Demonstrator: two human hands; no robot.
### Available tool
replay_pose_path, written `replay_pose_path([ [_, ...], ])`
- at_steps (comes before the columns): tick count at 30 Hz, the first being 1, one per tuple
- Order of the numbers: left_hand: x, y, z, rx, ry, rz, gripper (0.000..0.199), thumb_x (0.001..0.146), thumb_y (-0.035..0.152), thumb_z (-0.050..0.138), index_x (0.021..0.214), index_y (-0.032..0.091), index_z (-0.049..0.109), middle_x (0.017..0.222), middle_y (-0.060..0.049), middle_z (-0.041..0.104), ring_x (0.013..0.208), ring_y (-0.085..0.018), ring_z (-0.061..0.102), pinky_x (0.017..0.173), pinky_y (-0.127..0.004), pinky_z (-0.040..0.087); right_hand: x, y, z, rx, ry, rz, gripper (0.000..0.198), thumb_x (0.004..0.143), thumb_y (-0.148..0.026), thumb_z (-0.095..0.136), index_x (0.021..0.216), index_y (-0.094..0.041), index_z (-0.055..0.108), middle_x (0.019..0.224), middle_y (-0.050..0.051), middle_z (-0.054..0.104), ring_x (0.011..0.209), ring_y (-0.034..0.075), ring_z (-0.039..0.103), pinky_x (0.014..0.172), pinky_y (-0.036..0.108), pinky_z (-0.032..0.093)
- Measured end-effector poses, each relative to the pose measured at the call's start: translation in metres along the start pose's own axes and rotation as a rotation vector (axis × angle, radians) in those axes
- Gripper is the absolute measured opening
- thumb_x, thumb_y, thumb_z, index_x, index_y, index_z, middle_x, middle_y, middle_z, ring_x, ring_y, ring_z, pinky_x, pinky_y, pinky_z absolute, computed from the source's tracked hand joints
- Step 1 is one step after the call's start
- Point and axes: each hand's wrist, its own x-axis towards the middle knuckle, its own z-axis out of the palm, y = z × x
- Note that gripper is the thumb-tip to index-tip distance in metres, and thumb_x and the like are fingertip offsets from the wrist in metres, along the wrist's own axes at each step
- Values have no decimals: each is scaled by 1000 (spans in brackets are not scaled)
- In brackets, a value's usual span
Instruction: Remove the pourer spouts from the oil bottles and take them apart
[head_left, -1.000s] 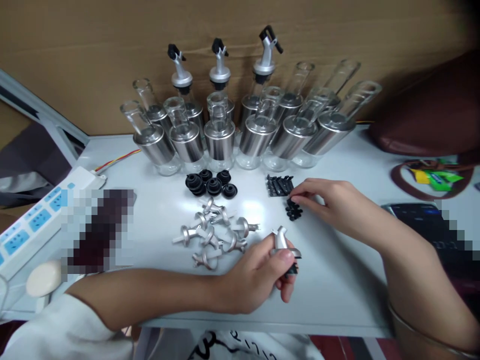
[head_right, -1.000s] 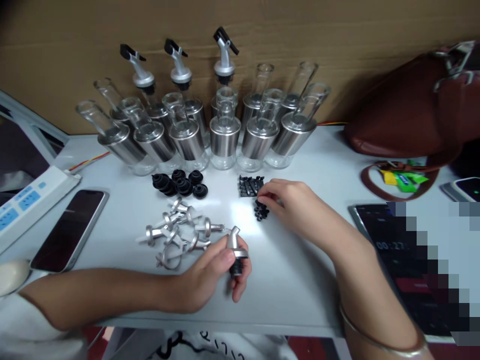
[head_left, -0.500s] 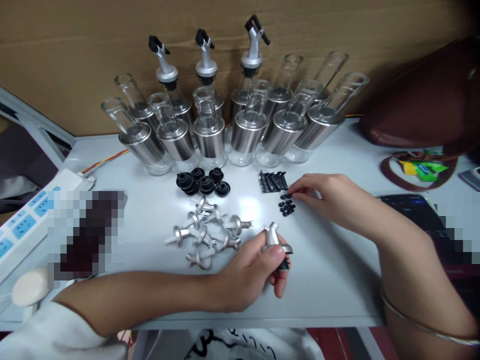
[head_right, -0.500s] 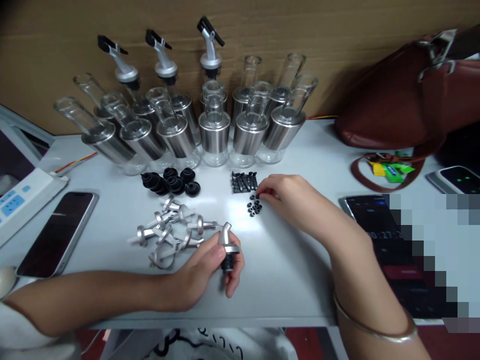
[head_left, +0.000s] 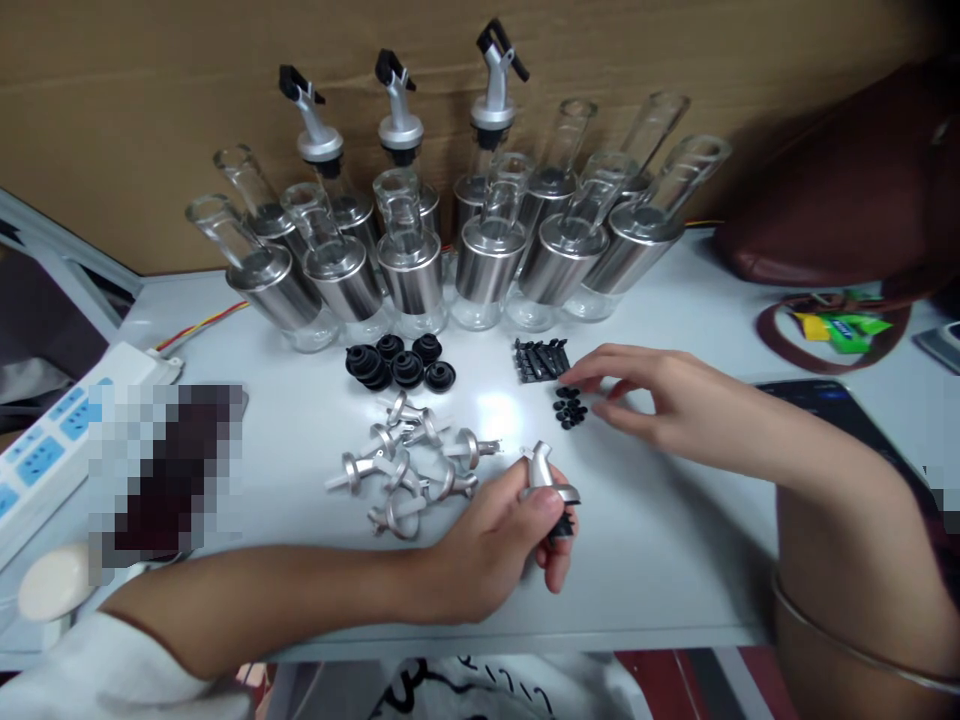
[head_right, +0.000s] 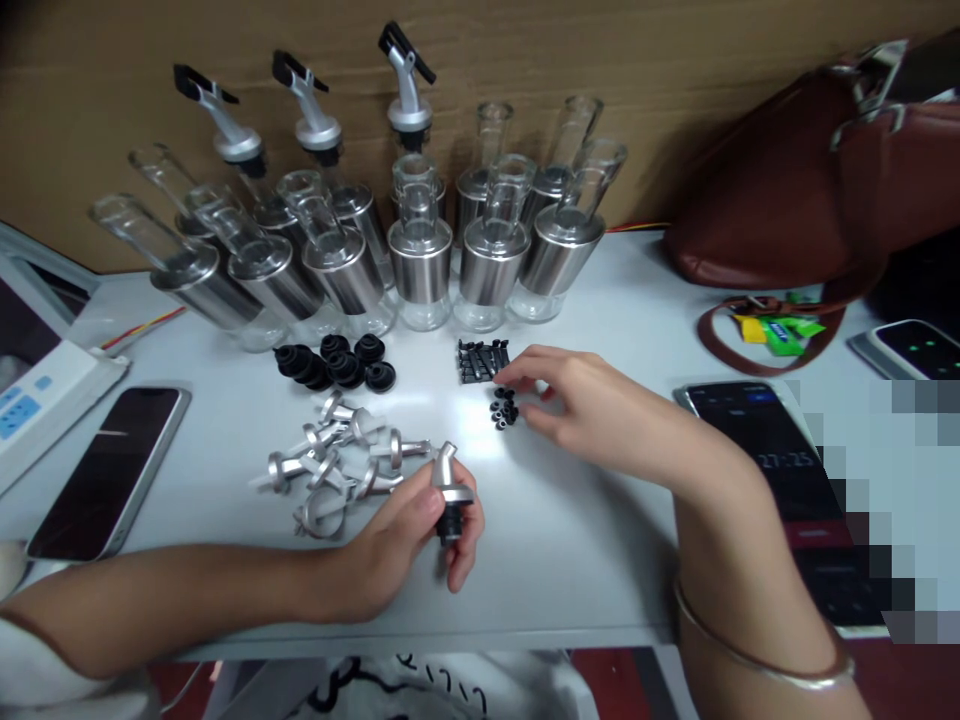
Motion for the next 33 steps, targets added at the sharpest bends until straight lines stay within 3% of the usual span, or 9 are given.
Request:
replay_pose_path([
  [5,-1,1,0,6,-1,-22,46,87,66,43,83,20,40,67,5,49,51,-7,46,58,-27,33,1,-3,5,-31,-48,33,39,75,-31,66,112,-19,66,106,8,65,85,23,64,75,36,53],
  [18,-1,2,0,4,-3,-6,47,87,67,43,85,19,41,69,5,48,51,-7,46,59,-27,34,7,-13,13,-63,29,-12,16,75,-14,62,90,-18,68,82,4,64,71,17,60,68,30,51],
  [33,-1,3,0,3,0,-22,49,86,68,44,86,19,40,69,5,49,51,-8,46,59,-27,34,4,-13,10,-41,-5,-66,18,79,-17,63,95,-20,68,96,6,63,82,20,62,77,33,50],
])
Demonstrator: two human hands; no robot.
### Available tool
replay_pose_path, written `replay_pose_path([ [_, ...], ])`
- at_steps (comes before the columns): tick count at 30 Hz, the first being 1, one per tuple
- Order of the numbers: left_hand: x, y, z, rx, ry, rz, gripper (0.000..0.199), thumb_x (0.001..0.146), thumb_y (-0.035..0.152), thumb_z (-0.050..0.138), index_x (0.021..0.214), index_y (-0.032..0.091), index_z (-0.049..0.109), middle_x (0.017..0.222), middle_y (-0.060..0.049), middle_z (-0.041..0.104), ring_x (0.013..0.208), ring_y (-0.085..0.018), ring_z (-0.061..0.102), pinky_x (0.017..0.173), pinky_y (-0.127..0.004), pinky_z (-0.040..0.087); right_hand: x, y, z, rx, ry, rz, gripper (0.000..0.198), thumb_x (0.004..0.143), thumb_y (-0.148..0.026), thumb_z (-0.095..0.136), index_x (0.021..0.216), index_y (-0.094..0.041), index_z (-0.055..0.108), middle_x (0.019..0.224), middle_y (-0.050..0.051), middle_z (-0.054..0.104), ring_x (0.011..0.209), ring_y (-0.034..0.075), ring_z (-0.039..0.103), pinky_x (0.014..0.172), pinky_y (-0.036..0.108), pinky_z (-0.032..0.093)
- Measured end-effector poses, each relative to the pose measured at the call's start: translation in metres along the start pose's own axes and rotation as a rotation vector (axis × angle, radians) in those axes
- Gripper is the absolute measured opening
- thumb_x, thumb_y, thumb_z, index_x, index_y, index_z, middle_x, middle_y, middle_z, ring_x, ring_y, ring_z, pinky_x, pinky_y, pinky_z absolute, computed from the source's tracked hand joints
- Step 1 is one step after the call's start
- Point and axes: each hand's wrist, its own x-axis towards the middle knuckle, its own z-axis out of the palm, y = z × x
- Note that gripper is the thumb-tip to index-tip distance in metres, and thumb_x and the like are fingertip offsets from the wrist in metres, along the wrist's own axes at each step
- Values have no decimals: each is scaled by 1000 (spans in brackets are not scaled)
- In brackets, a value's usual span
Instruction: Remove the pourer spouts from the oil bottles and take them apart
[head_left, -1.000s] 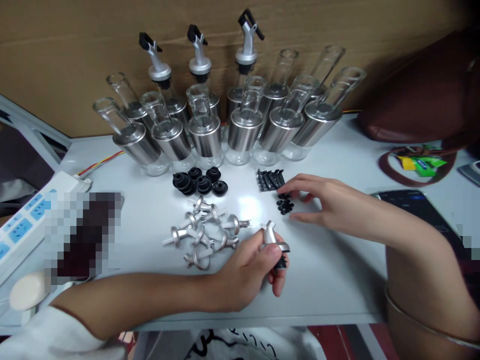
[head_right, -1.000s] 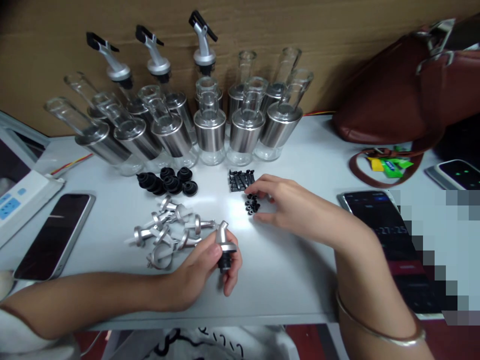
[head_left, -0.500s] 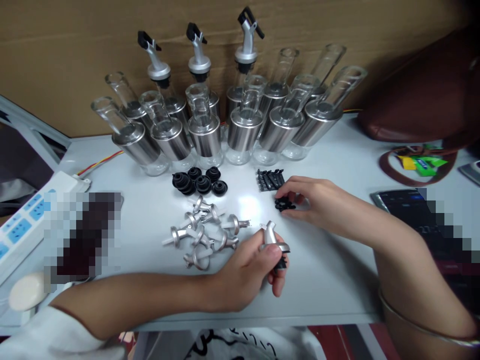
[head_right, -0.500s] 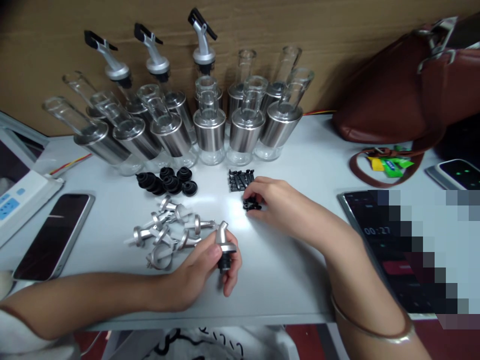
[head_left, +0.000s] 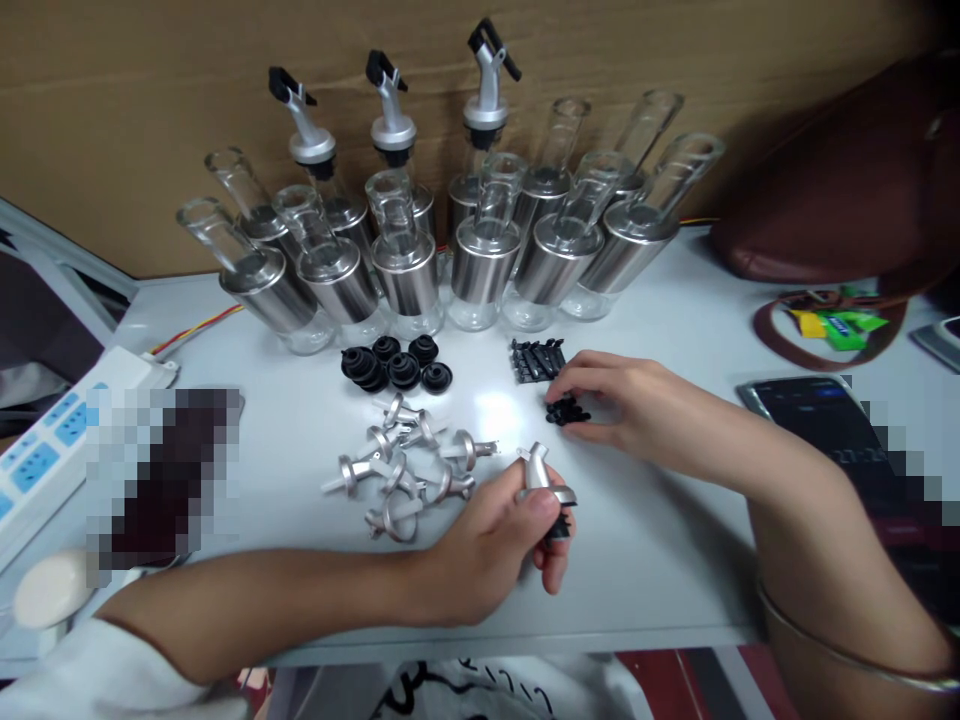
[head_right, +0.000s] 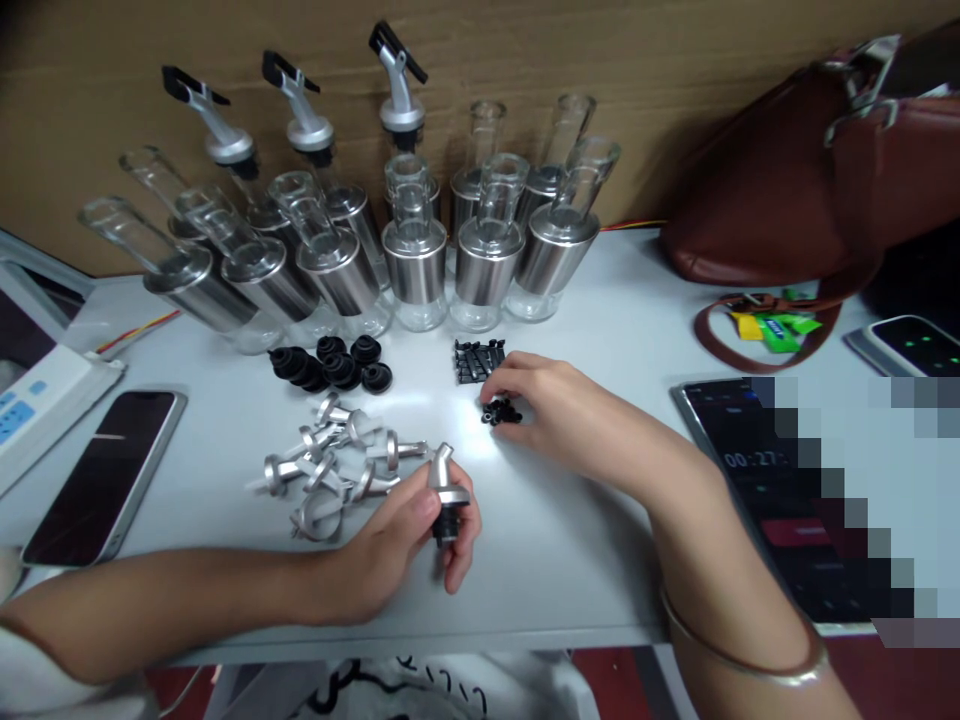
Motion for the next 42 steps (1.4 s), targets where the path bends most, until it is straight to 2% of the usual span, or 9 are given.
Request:
replay_pose_path([
  [4,0,0,1,23,0,10,46,87,66,42,85,19,41,66,5,48,51,-9,46,59,-28,34,-1,-2,2,18,20,-53,15,78,-21,66,92,-23,70,105,8,61,95,23,62,83,36,50],
  [17,0,-1,1,5,8,5,47,87,66,43,85,20,41,66,5,49,50,-8,46,59,-27,33,-2,0,1,71,-37,-68,14,82,-15,59,78,-22,70,94,6,64,78,17,63,75,31,52],
  [22,0,-1,0,-5,9,18,48,87,67,43,85,19,41,67,5,49,51,-8,46,59,-27,34,-6,-2,-8,91,-15,-55,16,78,-20,65,94,-22,67,106,8,62,91,22,62,82,36,50],
  [25,-2,0,-1,-1,-18,19,49,86,67,46,87,19,42,67,5,50,52,-8,46,60,-27,34,-8,-11,-14,202,20,-47,20,84,-31,62,102,-22,65,101,8,64,88,22,61,78,35,50],
  [29,-2,3,-3,4,-78,-2,55,75,69,61,89,19,43,66,6,47,55,-8,43,57,-25,33,-7,-30,-18,484,-150,-95,21,92,-38,53,91,-19,64,77,2,65,67,14,57,61,25,46],
  [33,0,5,0,-41,-51,-11,53,69,50,78,96,19,44,69,7,41,53,-6,37,50,-22,29,-5,-43,-14,576,-289,-171,24,88,-36,60,72,-18,55,68,-2,56,63,10,50,58,22,40],
  [36,2,8,5,-71,-13,-21,50,69,43,78,97,20,44,68,7,42,52,-6,34,49,-22,28,-4,-46,-8,552,-273,-183,32,83,-34,65,63,-19,45,64,-5,48,59,9,42,55,21,35],
  [39,-1,17,11,23,-28,-58,38,82,53,61,88,20,43,57,8,39,49,-7,31,49,-24,25,-3,-48,-3,484,-233,-167,39,88,-28,54,55,-20,35,55,-5,42,53,8,37,52,22,32],
  [42,-6,27,15,140,-39,-69,43,90,64,41,89,20,42,56,7,41,51,-9,31,51,-26,27,-3,-51,2,450,0,-222,43,91,-25,48,52,-20,29,48,-6,33,48,8,34,49,23,29],
])
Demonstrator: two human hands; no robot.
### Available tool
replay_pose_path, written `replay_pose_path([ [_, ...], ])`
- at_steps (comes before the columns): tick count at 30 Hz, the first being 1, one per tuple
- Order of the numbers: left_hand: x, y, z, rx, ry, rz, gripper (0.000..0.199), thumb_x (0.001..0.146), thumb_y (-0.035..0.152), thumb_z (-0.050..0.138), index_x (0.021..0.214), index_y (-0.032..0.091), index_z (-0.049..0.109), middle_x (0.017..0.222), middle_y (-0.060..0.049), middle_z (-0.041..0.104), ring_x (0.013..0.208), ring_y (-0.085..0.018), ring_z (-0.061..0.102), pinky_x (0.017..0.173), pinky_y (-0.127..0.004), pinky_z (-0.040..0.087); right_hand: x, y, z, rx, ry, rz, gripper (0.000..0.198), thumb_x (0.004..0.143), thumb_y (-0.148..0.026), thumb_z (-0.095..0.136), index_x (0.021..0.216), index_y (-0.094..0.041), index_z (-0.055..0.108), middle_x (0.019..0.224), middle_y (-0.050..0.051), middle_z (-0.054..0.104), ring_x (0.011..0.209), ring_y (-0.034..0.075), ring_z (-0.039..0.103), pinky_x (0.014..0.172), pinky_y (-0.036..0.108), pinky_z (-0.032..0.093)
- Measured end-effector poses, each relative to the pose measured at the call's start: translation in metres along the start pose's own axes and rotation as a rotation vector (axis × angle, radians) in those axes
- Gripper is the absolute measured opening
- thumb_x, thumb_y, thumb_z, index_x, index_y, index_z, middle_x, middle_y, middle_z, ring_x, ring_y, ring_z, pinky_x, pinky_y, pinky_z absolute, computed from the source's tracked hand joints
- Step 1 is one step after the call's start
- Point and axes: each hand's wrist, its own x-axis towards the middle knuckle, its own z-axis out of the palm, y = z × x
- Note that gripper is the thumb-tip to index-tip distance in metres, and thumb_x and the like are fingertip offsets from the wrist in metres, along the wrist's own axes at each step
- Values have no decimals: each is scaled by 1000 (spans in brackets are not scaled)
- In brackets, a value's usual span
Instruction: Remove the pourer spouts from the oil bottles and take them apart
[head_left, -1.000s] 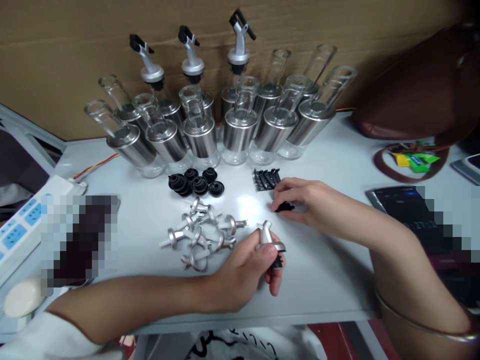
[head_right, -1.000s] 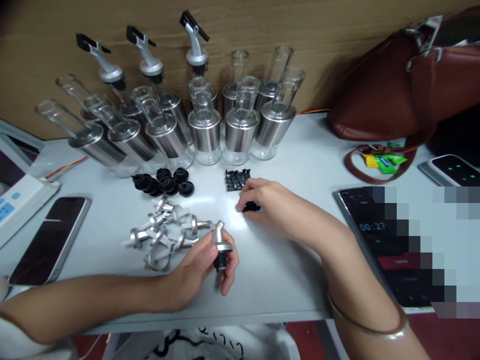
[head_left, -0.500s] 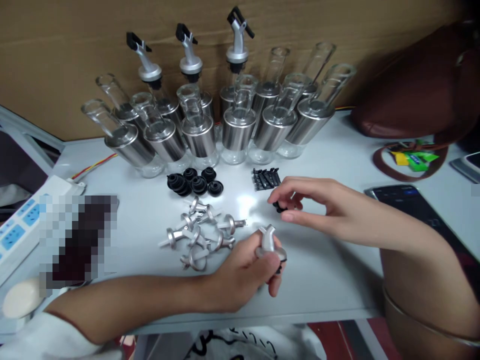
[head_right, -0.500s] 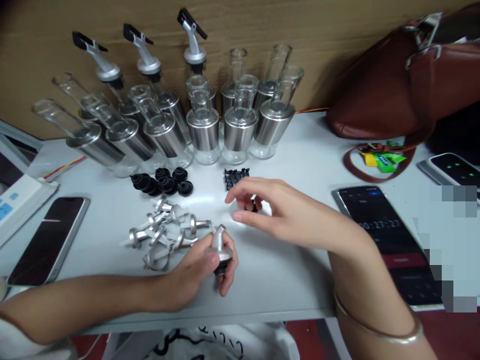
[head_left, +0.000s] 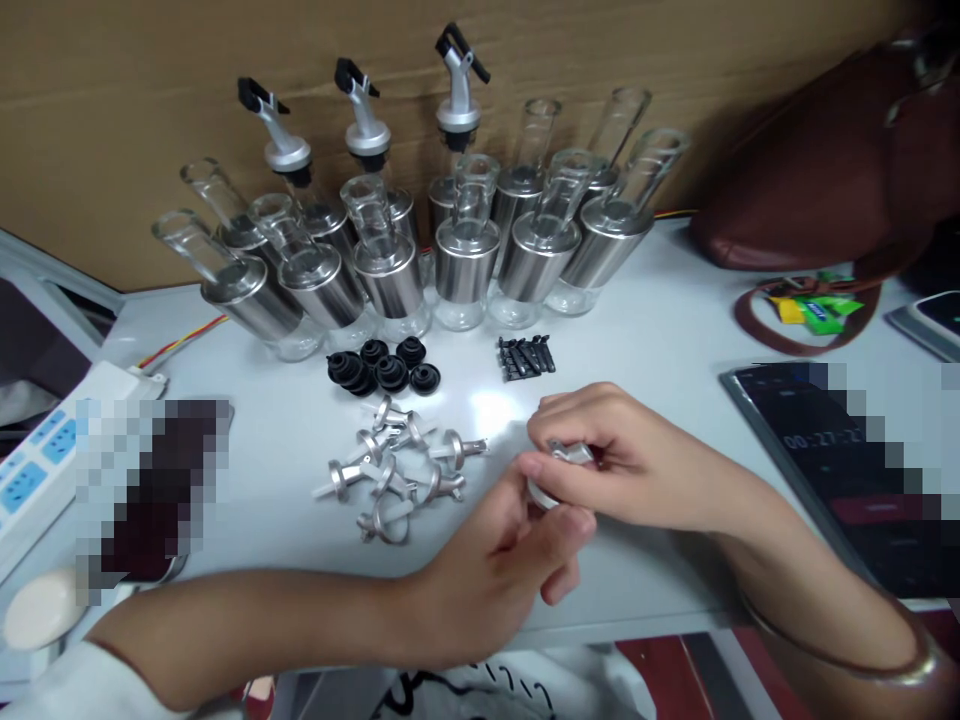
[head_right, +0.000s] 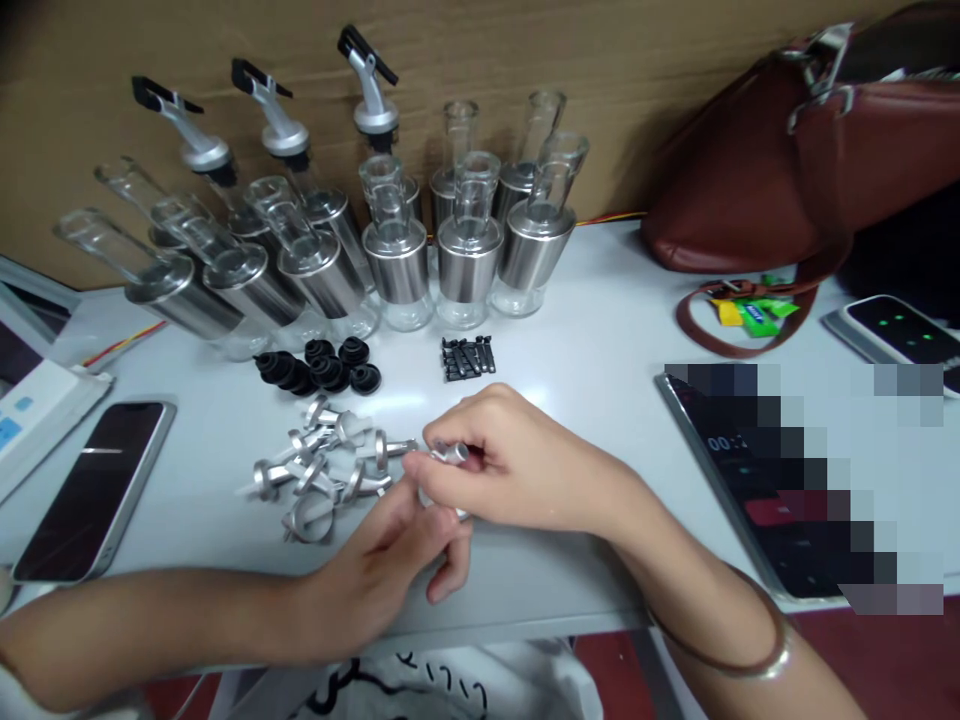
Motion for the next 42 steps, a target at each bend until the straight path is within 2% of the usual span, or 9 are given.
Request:
replay_pose_path([
  [3,-4,5,-1,44,58,49,47,91,68,33,93,21,41,63,6,40,57,-11,35,56,-26,32,1,-4,6,-40,302,-128,43,90,-22,48,53,-21,26,47,-6,29,46,8,31,49,23,28],
  [6,-1,7,-4,78,160,93,50,91,70,29,86,21,40,61,7,34,54,-10,30,53,-26,31,1,-8,11,-24,428,-166,43,89,-18,49,54,-21,25,47,-7,28,45,8,29,48,23,27],
  [10,6,14,-9,77,250,186,48,91,68,33,77,22,38,60,7,30,50,-10,23,49,-24,31,1,-7,17,-24,449,-181,38,95,-21,47,59,-22,32,51,-7,33,47,8,33,47,22,29],
  [16,4,32,-16,273,308,206,39,98,45,29,67,22,36,58,6,34,54,-11,33,53,-24,33,0,-5,22,-180,524,-370,35,102,-37,37,69,-23,38,59,-3,43,53,11,39,50,26,33],
  [21,6,46,-25,480,231,84,43,93,44,25,57,22,34,52,5,34,51,-11,33,52,-27,29,-3,0,22,-455,554,-501,34,102,-34,35,71,-23,42,59,2,47,57,16,39,52,31,33],
  [28,11,65,-43,509,-6,-160,41,88,45,26,54,23,26,46,7,26,44,-9,21,44,-23,23,2,5,10,-749,516,-705,31,101,-25,39,73,-20,54,67,4,59,69,18,46,63,33,42],
  [33,10,71,-47,767,137,-9,43,92,44,21,55,23,24,49,6,23,45,-9,21,43,-24,21,2,3,5,-825,546,-620,28,102,-27,39,80,-19,56,71,4,62,72,18,48,69,35,38],
  [37,6,73,-47,1223,284,254,42,93,33,20,54,21,29,47,5,26,42,-9,27,45,-25,22,2,-2,11,-459,515,-367,32,102,-33,37,79,-18,54,69,1,58,65,15,46,70,35,32],
  [42,1,86,-58,1650,426,693,40,94,28,22,59,21,40,46,4,36,42,-12,33,47,-26,26,6,0,14,446,368,15,43,98,-37,40,58,-20,43,56,-3,41,55,12,38,59,30,29],
])
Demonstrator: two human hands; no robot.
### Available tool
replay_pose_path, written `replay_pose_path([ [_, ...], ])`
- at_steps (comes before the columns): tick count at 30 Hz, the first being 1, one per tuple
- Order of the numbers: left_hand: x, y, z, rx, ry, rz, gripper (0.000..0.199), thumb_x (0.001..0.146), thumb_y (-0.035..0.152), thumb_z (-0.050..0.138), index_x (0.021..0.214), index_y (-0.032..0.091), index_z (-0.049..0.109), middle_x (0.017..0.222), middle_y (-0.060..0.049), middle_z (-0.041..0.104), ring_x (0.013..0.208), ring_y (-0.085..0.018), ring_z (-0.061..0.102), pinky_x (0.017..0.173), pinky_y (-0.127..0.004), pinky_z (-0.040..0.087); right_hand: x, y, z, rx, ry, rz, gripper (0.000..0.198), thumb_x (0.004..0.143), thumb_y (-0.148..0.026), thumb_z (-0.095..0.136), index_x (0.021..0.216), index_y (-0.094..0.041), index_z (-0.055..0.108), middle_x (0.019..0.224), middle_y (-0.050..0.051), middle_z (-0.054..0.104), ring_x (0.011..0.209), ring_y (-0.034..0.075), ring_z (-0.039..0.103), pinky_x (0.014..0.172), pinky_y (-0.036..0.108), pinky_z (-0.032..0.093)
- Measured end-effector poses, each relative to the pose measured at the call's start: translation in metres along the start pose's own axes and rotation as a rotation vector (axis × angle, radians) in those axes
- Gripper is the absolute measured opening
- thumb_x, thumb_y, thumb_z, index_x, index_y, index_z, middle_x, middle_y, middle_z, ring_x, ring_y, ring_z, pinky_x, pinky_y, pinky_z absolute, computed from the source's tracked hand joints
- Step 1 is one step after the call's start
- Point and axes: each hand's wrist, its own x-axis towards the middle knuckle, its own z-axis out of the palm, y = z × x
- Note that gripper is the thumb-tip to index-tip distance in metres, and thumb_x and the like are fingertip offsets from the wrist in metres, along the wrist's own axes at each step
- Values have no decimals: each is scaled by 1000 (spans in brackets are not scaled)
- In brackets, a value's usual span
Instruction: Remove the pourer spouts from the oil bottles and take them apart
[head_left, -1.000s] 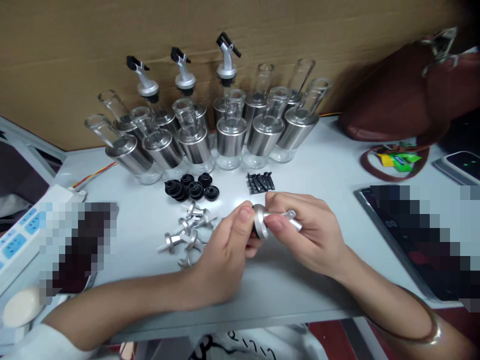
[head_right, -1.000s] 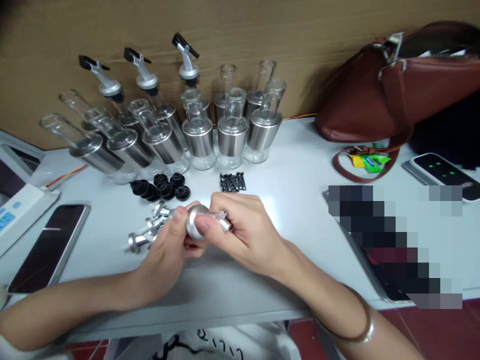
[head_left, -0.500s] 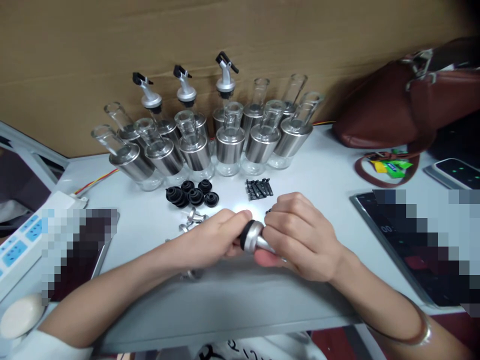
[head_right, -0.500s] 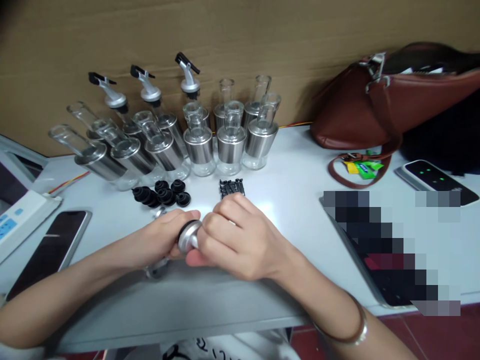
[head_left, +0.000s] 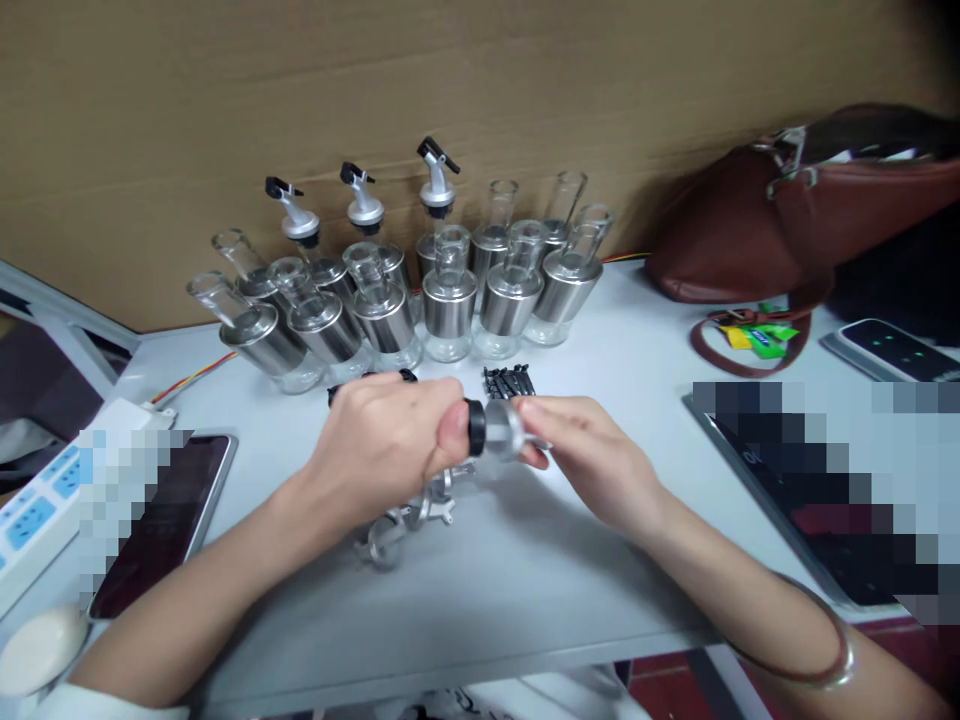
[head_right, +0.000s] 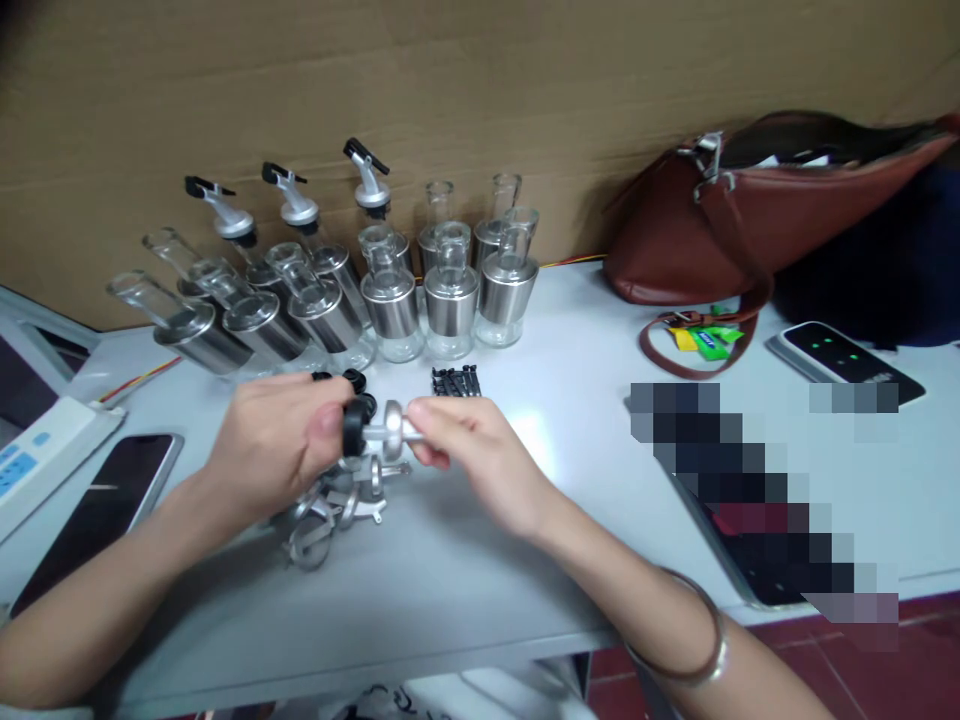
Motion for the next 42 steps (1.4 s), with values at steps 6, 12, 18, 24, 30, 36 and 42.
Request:
replay_pose_path([
  [6,-1,-43,-30,207,-127,-156,27,97,38,38,108,19,53,86,-3,60,66,-18,58,58,-28,41,4,10,-7,230,144,154,44,93,-52,48,62,-20,49,60,-4,40,59,12,34,58,30,26],
  [12,-12,-66,-23,241,-391,-110,25,94,29,42,107,20,61,101,-7,61,76,-21,62,67,-33,46,7,15,-6,164,206,162,44,90,-56,51,64,-20,49,64,-3,44,63,12,40,62,29,30],
  [18,-11,-65,-18,200,-488,-88,28,92,21,40,101,19,66,96,-7,63,78,-20,62,67,-31,46,10,16,-7,116,251,170,45,87,-60,53,66,-20,50,62,-3,45,61,13,41,61,29,32],
  [24,-11,-65,-13,116,-443,-134,24,91,24,47,96,20,70,91,-7,67,80,-21,64,72,-31,48,9,16,-7,63,258,163,46,86,-61,52,66,-20,50,62,-3,46,60,13,42,60,29,33],
  [30,-10,-74,-5,72,-450,-153,18,88,21,53,90,20,71,92,-7,68,82,-21,65,75,-31,48,10,16,-7,44,258,158,45,87,-60,52,65,-20,50,62,-3,47,60,12,44,61,28,34],
  [36,-8,-78,-3,55,-488,-139,19,88,19,54,93,20,72,92,-7,69,81,-20,65,75,-30,49,10,13,-7,-51,245,144,43,90,-55,48,64,-20,51,65,-1,51,64,13,49,65,28,39],
  [42,-8,-71,-8,114,-523,-139,26,91,21,48,105,19,69,100,-9,67,92,-23,64,80,-33,50,8,15,-3,-527,53,197,24,91,-34,48,80,-19,64,77,4,67,69,17,59,64,29,42],
])
